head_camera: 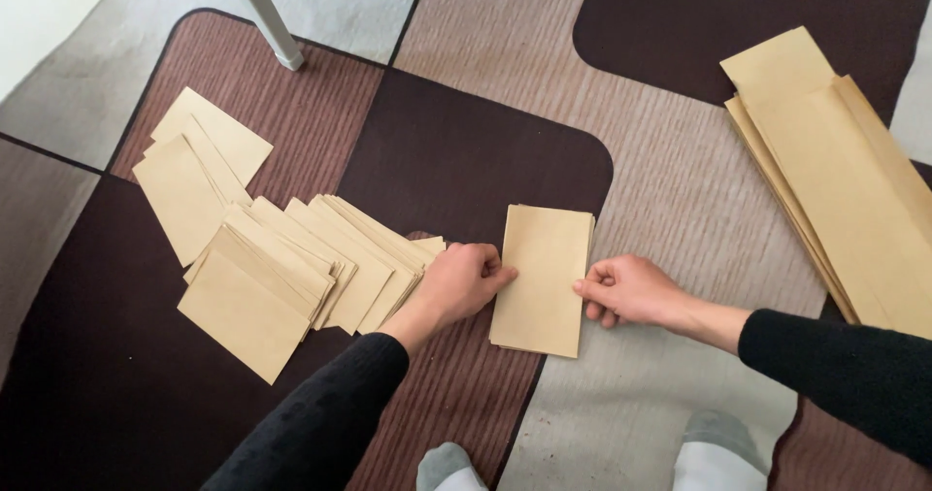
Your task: Folding brown paper sheets into envelopes and stacking them.
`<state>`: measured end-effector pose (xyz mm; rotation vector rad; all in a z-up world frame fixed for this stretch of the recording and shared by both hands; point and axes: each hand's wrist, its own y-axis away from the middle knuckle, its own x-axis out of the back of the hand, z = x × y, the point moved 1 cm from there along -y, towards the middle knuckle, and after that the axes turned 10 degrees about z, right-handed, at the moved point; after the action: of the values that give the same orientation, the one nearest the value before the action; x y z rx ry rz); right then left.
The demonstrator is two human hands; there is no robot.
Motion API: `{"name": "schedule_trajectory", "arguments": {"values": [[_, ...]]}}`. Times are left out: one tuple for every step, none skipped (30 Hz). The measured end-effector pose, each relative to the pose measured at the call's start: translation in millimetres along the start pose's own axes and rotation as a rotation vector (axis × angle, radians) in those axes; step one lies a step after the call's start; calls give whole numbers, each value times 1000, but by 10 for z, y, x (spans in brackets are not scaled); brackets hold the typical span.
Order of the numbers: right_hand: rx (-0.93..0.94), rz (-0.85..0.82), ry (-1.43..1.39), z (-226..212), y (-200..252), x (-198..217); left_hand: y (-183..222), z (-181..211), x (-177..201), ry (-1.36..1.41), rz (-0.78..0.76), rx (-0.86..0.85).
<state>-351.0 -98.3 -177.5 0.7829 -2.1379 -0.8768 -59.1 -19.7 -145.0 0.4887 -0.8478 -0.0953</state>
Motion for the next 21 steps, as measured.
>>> {"name": "schedule_trajectory", "arguments": {"values": [[-7, -3, 25, -58, 35, 13, -9, -16, -10, -2, -3, -12], [-11, -5, 26, -67, 24, 13, -25, -23, -37, 0, -7, -11], [-16, -13, 49, -79, 15, 13, -40, -28, -58, -14, 6, -25], [-20, -23, 73, -104, 2, 8, -53, -38, -66, -29, 20, -38], [-23, -26, 73, -137, 14, 5, -35, -7, -36, -28, 17, -35], [-10, -20, 120, -169, 19, 6, -26, 27, -10, -59, 18, -54], [3, -13, 168, -198, 26, 7, -13, 62, 14, -89, 18, -73], [3, -14, 170, -183, 13, 4, -2, 77, 19, -87, 18, -71], [11, -5, 206, -170, 3, 3, 12, 94, 25, -95, 19, -75], [22, 4, 242, -165, -13, -9, 29, 102, 41, -106, 21, -79], [24, 2, 243, -172, 10, -2, 30, 83, 18, -106, 23, -76], [22, 3, 231, -193, 27, 3, 33, 61, 8, -114, 33, -95], [20, 4, 220, -215, 50, 2, 43, 37, 2, -122, 43, -114], [31, 0, 223, -161, -1, 2, 36, 13, -26, -125, 52, -107], [2, -1, 212, -106, -48, 0, 35, -10, -50, -91, 71, -128], [-22, -6, 200, -65, -105, -23, 48, -46, -56, -62, 91, -144], [-7, -16, 202, -85, -64, -16, 69, -68, -46, -70, 101, -132], [-41, 5, 178, -111, -27, -11, 93, -94, -27, -10, 102, -141], [-76, 26, 154, -136, 12, -5, 118, -120, -6, 51, 104, -151], [-60, 18, 157, -125, 24, 9, 197, -110, 80, 43, 118, -141], [-58, 41, 150, -111, 34, 26, 278, -94, 162, 79, 125, -154]]}}
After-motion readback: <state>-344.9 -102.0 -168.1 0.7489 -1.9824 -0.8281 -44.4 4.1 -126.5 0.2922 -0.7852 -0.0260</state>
